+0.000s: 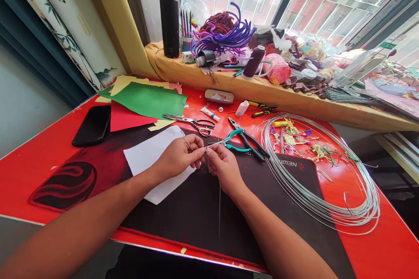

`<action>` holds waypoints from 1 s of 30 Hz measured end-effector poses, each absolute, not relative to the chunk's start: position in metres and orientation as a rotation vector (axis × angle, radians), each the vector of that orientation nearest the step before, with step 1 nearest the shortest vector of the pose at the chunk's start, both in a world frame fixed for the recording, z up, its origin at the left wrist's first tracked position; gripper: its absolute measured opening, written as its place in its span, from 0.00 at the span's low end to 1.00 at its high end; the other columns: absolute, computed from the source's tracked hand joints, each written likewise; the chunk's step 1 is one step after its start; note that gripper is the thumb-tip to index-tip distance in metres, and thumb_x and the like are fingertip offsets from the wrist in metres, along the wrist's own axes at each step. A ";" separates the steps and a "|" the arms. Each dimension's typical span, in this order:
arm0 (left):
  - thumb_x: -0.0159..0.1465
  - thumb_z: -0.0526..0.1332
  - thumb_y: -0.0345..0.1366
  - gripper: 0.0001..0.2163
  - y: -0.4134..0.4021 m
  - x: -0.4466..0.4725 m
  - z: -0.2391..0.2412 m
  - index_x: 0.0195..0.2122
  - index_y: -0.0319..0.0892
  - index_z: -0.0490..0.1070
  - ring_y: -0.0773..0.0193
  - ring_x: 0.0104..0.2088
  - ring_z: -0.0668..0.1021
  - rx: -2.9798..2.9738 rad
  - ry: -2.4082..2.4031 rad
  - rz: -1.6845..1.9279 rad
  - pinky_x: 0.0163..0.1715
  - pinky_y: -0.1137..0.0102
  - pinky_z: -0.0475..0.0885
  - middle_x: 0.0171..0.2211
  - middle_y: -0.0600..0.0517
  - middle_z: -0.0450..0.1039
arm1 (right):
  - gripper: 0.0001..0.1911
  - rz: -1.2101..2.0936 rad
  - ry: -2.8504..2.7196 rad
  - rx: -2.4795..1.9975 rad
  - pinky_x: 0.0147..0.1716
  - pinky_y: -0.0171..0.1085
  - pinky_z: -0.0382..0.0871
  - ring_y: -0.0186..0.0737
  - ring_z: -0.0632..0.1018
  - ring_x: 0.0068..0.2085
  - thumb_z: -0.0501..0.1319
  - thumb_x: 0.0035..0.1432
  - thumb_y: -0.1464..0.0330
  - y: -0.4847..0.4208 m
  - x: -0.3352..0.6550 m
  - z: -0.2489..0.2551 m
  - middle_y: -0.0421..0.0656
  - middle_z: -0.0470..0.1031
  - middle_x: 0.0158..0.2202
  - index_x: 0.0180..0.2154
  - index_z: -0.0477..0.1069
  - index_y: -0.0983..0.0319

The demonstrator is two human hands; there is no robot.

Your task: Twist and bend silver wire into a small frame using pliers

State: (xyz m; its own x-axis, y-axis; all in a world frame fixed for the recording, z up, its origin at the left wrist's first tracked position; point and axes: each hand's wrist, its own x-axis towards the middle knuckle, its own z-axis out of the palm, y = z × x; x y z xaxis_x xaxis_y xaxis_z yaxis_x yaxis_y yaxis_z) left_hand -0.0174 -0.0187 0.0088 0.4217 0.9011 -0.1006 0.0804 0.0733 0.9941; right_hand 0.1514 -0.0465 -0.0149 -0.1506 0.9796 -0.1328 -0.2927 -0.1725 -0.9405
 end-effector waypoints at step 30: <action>0.65 0.67 0.45 0.12 -0.019 -0.020 0.018 0.36 0.42 0.68 0.64 0.21 0.80 1.362 0.899 0.737 0.22 0.72 0.73 0.25 0.53 0.78 | 0.19 1.547 -0.981 -1.002 0.19 0.31 0.48 0.27 0.54 0.19 0.70 0.57 0.54 -0.049 0.150 -0.012 0.31 0.60 0.19 0.32 0.67 0.60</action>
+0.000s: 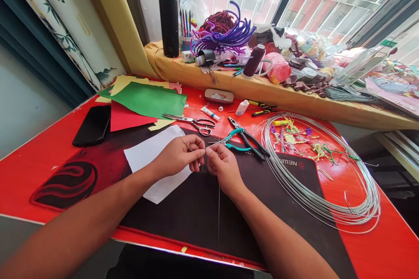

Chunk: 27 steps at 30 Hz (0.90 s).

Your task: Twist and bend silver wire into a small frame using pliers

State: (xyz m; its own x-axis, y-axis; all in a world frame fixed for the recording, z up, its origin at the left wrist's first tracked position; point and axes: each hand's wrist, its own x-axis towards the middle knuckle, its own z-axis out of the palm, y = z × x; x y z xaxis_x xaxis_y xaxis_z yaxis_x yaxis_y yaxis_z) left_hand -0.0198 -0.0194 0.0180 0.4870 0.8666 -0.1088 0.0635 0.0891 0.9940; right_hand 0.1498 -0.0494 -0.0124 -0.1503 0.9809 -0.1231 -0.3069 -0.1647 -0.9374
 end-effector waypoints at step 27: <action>0.56 0.75 0.36 0.14 -0.012 -0.024 0.015 0.40 0.36 0.77 0.68 0.30 0.78 0.891 0.765 0.633 0.31 0.75 0.70 0.29 0.48 0.81 | 0.17 1.400 -0.938 -0.961 0.18 0.31 0.46 0.26 0.55 0.18 0.71 0.59 0.57 -0.052 0.151 -0.011 0.29 0.59 0.19 0.33 0.66 0.59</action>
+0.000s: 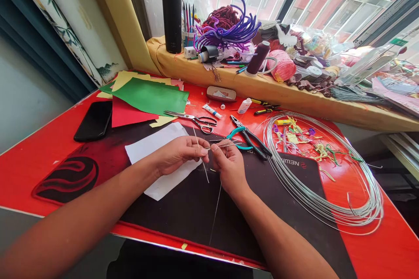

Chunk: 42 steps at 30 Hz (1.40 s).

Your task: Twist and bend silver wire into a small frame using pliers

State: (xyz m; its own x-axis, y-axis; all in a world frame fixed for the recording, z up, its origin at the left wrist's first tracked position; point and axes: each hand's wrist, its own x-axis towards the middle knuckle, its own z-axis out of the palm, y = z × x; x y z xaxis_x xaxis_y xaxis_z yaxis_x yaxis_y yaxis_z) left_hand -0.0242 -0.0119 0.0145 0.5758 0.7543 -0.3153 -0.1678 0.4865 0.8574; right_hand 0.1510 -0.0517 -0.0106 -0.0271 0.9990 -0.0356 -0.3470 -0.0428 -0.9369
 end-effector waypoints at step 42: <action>0.54 0.78 0.41 0.18 -0.020 -0.012 0.004 0.41 0.38 0.78 0.62 0.35 0.81 0.952 0.818 0.880 0.33 0.69 0.78 0.32 0.49 0.80 | 0.17 1.396 -0.879 -0.945 0.17 0.31 0.44 0.26 0.53 0.19 0.73 0.58 0.59 -0.046 0.157 -0.012 0.29 0.55 0.20 0.33 0.66 0.59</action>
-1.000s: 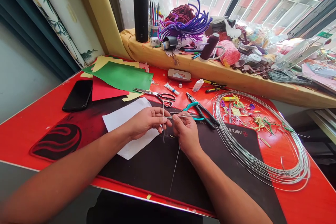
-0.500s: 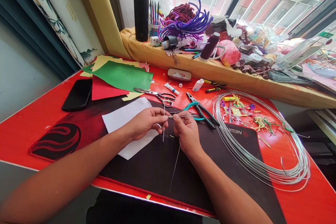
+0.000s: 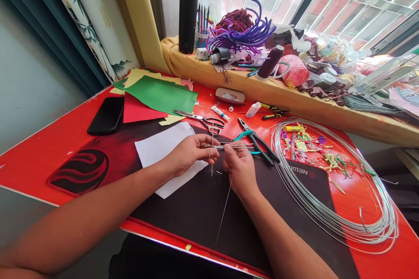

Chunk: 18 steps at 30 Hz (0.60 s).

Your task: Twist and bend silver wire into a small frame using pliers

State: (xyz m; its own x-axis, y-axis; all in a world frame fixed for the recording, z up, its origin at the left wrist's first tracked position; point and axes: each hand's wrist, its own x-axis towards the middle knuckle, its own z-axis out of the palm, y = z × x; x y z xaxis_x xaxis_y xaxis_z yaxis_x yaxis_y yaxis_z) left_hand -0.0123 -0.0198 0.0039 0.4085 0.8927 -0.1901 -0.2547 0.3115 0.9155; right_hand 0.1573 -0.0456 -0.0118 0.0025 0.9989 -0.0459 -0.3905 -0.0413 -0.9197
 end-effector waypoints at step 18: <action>0.54 0.77 0.45 0.17 -0.018 -0.010 -0.002 0.38 0.38 0.80 0.62 0.30 0.81 0.982 0.908 0.909 0.32 0.68 0.78 0.29 0.49 0.82 | 0.19 1.466 -0.872 -0.959 0.18 0.30 0.43 0.25 0.52 0.19 0.73 0.58 0.59 -0.045 0.156 -0.013 0.28 0.55 0.20 0.34 0.65 0.59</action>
